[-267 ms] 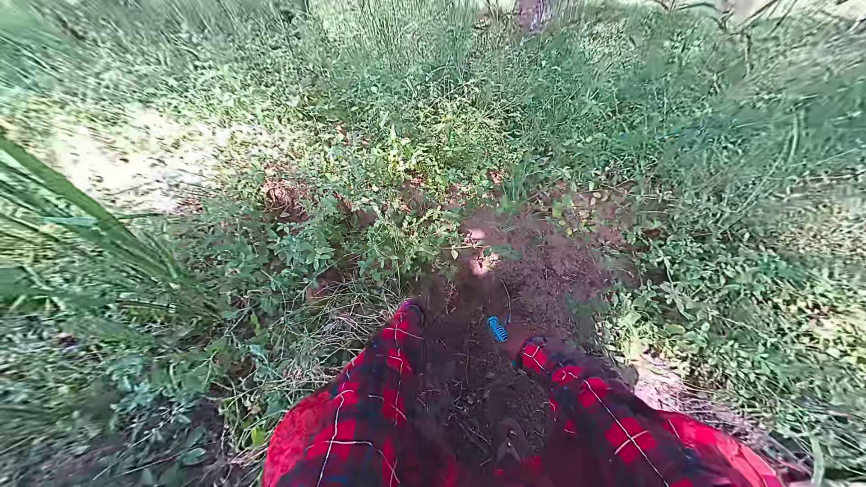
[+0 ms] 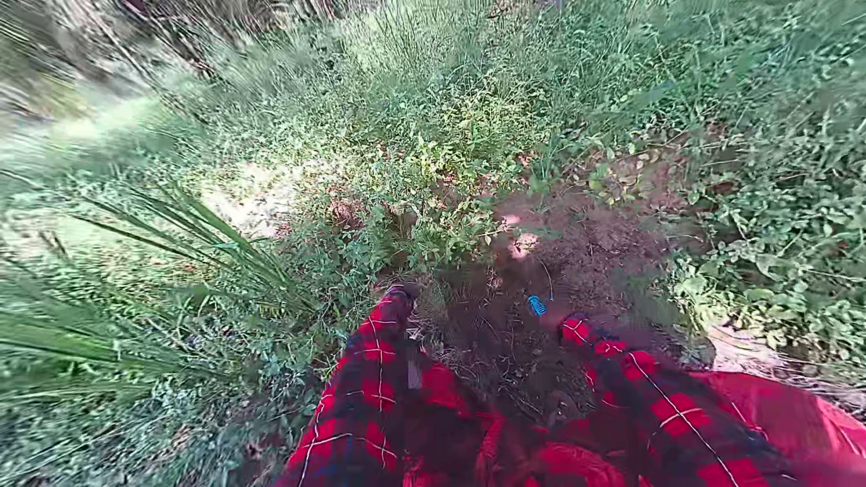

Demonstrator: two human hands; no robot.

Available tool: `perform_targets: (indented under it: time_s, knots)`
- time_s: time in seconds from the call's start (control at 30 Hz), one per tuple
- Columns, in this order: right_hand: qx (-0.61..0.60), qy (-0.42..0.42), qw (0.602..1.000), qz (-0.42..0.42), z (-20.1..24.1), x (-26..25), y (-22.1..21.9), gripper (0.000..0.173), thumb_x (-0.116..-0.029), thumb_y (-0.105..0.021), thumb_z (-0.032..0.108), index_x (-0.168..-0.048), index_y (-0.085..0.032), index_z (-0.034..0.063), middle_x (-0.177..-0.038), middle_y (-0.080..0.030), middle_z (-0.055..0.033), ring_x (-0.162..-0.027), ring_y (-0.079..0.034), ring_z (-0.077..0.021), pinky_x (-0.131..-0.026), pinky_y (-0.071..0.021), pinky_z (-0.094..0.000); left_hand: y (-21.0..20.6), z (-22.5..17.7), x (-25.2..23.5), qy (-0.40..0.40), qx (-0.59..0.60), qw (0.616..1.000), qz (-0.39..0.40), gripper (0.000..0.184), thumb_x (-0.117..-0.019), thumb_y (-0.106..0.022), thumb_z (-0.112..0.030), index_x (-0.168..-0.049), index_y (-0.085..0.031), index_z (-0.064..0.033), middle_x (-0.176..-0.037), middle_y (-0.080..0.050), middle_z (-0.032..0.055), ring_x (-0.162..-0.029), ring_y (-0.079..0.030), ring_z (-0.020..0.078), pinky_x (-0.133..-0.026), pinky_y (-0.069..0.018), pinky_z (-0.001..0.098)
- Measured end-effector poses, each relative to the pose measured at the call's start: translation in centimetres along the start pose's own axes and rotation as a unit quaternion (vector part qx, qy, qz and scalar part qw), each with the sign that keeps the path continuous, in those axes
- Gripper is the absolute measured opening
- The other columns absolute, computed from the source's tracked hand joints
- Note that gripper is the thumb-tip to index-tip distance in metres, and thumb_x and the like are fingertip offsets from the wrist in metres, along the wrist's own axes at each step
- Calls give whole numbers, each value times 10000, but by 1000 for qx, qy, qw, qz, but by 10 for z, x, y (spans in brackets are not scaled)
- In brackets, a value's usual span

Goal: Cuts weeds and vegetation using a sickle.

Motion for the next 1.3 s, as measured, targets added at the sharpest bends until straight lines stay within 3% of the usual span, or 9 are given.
perform_targets:
  time_s: [0.07, 0.17, 0.27, 0.5, 0.63, 0.77, 1.0, 1.2, 1.3]
  knots:
    - [-84, 3, 996, 2, -2, 6, -4, 573, -1024, -624, 260, -1448, -456, -86, -1326, -589, -269, -1141, -635, -317, -1000, -499, -471, 9, -23, 39, 203, 44, 968, 139, 482, -1093, -480, -224, -1421, -487, 129, -1484, -492, 304, -1404, -492, 371, -1170, -387, 488]
    - [-187, 5, 982, 20, 3, 16, -1, 391, -1077, -539, 242, -1302, -558, -77, -1074, -620, -159, -829, -613, -179, -796, -527, -342, 15, -36, 28, 147, -24, 977, 151, 477, -1109, -437, -193, -1398, -475, 184, -1451, -479, 396, -1400, -453, 507, -1164, -334, 603]
    - [-308, 17, 951, -10, 6, 21, 8, 345, -1063, -553, 201, -1311, -529, -37, -920, -588, -89, -669, -567, -131, -635, -516, -299, 18, -31, -3, 141, 13, 987, 78, 475, -1103, -470, -247, -1377, -531, 136, -1398, -541, 358, -1334, -517, 468, -1123, -377, 596]
    - [-326, -3, 939, -108, -43, -31, 25, 594, -1011, -642, 159, -1512, -384, -27, -1263, -611, -251, -966, -663, -287, -857, -552, -436, 5, -105, -17, 28, 30, 989, 144, 544, -1109, -460, -362, -1520, -460, -6, -1468, -540, 280, -1393, -503, 432, -1175, -342, 600]
    - [-478, -44, 868, -131, -64, -73, 4, 287, -1053, -549, 164, -1240, -555, -53, -870, -574, -91, -644, -557, -142, -623, -511, -305, -9, -129, -10, -8, -57, 972, 227, 562, -1110, -442, -399, -1542, -442, -39, -1490, -534, 255, -1411, -485, 437, -1177, -320, 635]
    - [-568, -20, 796, -209, -57, -115, 18, 455, -1015, -611, 65, -1407, -442, -92, -1001, -605, -199, -709, -610, -198, -675, -547, -346, -1, -137, -17, -34, -4, 977, 211, 531, -1102, -488, -338, -1540, -449, -39, -1477, -541, 266, -1388, -508, 440, -1170, -344, 618]
    - [-552, -29, 796, -247, -37, -167, 90, 415, -1019, -577, 81, -1373, -444, -90, -929, -597, -153, -656, -624, -164, -631, -569, -319, 20, -120, -7, -59, 97, 974, 196, 548, -1085, -539, -297, -1587, -400, -125, -1513, -519, 227, -1302, -599, 391, -1119, -445, 562]
    - [-512, -40, 818, -260, -9, -200, 97, 686, -994, -658, 115, -1540, -289, -77, -1330, -560, -305, -1051, -664, -320, -913, -561, -443, 34, -106, -7, -38, 110, 980, 161, 579, -1078, -545, -329, -1597, -385, -127, -1508, -541, 180, -1346, -568, 356, -1146, -417, 554]
    - [-439, -52, 889, -122, -3, -200, 35, 440, -1037, -592, 145, -1382, -461, -95, -1010, -613, -176, -755, -625, -187, -728, -551, -346, 22, -110, -9, -46, 99, 976, 190, 585, -1084, -532, -338, -1605, -369, -127, -1575, -471, 174, -1365, -557, 352, -1155, -420, 535]
Point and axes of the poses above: each hand's wrist, its own x-axis away from the middle knuckle, its own y-axis out of the back of the hand, z = x × y, the point moved 10 cm from there along -x, towards the middle knuckle
